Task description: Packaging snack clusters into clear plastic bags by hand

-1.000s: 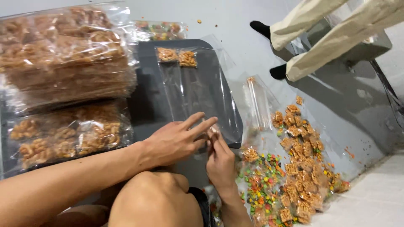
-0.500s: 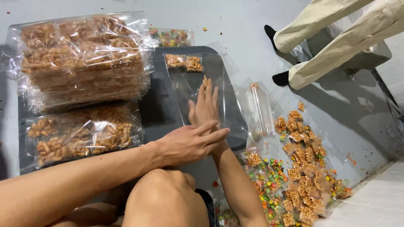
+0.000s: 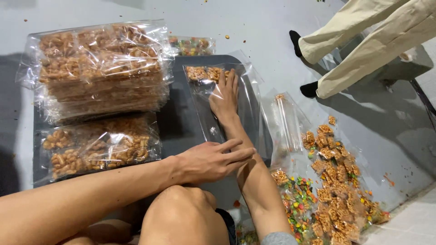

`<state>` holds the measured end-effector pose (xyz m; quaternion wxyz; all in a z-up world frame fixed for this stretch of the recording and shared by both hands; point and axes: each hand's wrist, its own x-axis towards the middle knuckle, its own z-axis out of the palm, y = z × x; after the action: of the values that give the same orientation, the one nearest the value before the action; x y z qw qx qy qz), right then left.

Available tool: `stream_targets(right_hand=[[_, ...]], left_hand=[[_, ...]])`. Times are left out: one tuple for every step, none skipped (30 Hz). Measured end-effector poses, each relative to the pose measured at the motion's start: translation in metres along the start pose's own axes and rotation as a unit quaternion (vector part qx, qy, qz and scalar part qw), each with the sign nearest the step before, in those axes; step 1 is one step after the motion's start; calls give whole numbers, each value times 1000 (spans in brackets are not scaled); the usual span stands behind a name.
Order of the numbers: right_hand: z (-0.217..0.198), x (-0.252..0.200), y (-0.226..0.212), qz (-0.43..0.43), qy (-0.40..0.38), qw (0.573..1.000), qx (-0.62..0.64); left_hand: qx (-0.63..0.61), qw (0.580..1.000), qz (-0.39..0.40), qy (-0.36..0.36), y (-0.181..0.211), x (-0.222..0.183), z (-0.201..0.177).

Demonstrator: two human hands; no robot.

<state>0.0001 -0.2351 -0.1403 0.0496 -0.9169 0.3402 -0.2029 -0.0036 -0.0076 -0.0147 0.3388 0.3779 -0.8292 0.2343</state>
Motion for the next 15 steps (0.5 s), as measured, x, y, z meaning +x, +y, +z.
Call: stream_targets(right_hand=[[8,2,0,-1,1,1000,1],[16,2,2,3,49,999,12],[25,1,3,7,97,995,24],[18,0,0,7,98,995,24],[12,-1,-4,-12,120,992,47],[5,-4,-7,-31,140,987,70],[8,-3,1,-32,139,987,71],[12,0,8,-43,122,991,42],[16,3,16,-54,104,993,14],[15,3,18,-53,105,993,14],[14,2,20,-43,64,997,12],[13,3,22,-33,24,999,11],[12,7,23,-33,25,999,11],[12,9,24,-16,-24,999,20],[12,12,24,1,-73,997,28]], left_hand=[[2,1000,0,-1,-1,1,-3],[-4,1000,-5,-1,-1,2,-5],[-10,1000,-11,-1,0,4,-7],[-9,1000,-10,-1,0,4,-7],[-8,1000,-15,-1,1,4,-7],[-8,1000,-21,-1,3,4,-7],[-7,1000,-22,-1,4,4,-7],[-7,1000,-18,-4,3,4,-7],[-7,1000,-14,-7,3,4,-6],[-7,1000,-13,-8,4,4,-6],[-6,1000,-15,-10,4,4,-6],[-3,1000,-18,-12,4,4,-6],[-3,1000,-16,-12,4,6,-7],[-10,1000,-18,-13,4,6,-8],[-17,1000,-20,-15,4,7,-8]])
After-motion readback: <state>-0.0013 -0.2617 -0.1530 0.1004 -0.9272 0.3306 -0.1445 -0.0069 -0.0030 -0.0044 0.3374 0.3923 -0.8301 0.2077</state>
